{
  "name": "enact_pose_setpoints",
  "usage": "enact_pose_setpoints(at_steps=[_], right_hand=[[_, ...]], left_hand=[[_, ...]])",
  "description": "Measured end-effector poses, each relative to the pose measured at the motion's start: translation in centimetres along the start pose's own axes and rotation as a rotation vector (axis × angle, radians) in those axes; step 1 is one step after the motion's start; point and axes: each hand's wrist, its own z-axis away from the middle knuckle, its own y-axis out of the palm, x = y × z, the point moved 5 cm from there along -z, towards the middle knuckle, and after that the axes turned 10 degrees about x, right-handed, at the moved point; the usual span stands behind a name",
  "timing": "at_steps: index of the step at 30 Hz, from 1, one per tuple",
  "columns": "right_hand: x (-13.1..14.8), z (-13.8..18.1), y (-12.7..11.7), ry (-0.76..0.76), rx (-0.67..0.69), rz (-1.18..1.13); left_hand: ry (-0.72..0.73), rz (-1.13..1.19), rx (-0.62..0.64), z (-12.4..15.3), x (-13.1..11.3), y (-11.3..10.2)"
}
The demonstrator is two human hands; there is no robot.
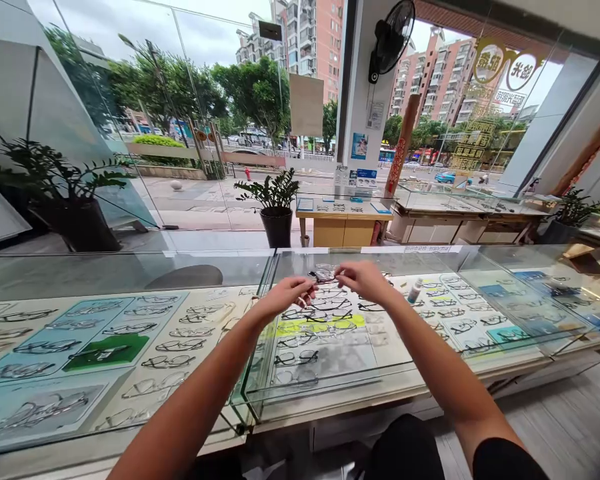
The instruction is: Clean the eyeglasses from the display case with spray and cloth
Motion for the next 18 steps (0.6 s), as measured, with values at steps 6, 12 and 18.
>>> enact_pose_setpoints(at_steps=[6, 12, 18], right_hand=[[0.6, -4.1, 3.3, -0.058, -0.088, 0.079], [0.0, -5.9, 6.0, -0.201, -0.215, -0.143], [-3.8, -7.0, 9.3, -0.102, -0.294, -0.844]], left_hand=[[0.018, 0.450, 0.027, -3.8, 3.3, -1.2], [0.128, 0.432, -0.106, -3.4, 4.8, -2.6], [0.165, 0.255, -0.326, -3.7, 5.5, -3.8]])
